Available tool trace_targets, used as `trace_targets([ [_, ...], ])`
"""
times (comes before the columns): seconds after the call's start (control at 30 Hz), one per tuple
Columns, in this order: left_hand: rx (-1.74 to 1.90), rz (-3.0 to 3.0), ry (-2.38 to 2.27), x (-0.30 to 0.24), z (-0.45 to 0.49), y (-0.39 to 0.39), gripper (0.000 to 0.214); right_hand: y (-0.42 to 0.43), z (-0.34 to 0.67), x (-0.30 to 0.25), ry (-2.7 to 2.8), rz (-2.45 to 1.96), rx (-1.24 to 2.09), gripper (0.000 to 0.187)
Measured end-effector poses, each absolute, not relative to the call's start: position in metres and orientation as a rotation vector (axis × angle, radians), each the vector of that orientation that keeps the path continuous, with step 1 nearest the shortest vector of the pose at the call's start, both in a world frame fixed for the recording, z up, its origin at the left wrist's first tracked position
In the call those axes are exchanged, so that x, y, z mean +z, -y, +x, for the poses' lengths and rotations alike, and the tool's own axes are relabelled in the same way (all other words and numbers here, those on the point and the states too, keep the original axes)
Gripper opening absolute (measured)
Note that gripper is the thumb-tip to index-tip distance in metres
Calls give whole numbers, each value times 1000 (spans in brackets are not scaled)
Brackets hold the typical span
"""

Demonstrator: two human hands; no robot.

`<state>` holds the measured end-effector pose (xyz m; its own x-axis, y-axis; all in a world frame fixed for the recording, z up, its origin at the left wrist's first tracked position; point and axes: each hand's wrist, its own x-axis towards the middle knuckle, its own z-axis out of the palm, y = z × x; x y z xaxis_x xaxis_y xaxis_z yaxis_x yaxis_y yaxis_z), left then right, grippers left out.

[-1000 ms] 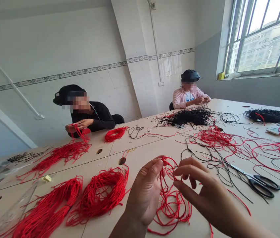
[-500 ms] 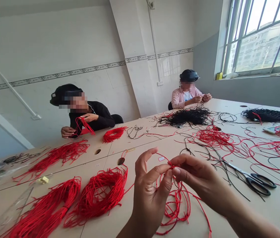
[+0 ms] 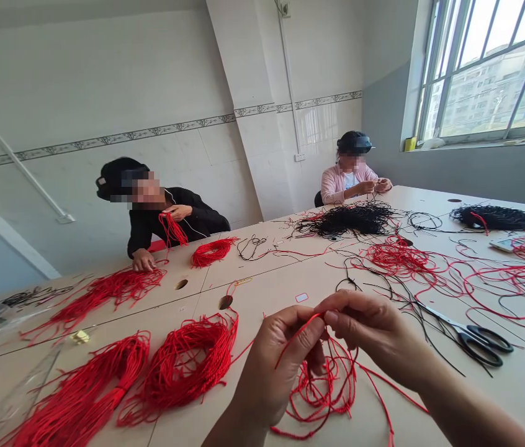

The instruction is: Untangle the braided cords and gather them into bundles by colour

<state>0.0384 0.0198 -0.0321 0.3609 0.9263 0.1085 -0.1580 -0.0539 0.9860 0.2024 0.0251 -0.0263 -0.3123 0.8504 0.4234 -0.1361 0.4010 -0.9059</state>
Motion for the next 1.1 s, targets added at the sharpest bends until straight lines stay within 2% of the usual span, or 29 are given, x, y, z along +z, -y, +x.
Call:
trace_targets([
  [0.27, 1063, 964, -808, -30, 43, -23, 31, -27, 203, -26, 1629, -771, 1054, 24],
  [0.6, 1054, 1151, -801, -29, 32, -25, 22, -35, 205, -14, 1844, -823, 887, 16],
  [0.77, 1033, 1145, -819, -26, 26, -27, 28, -37, 204, -4, 1974, -813, 744, 16],
  [0.93, 1010, 1112, -787, -22, 26, -29, 27, -47, 201, -3, 2028, -765, 819, 16],
  [1.1, 1157, 1235, -900, -26, 24, -31, 27, -52, 200, -5, 1903, -799, 836, 16],
])
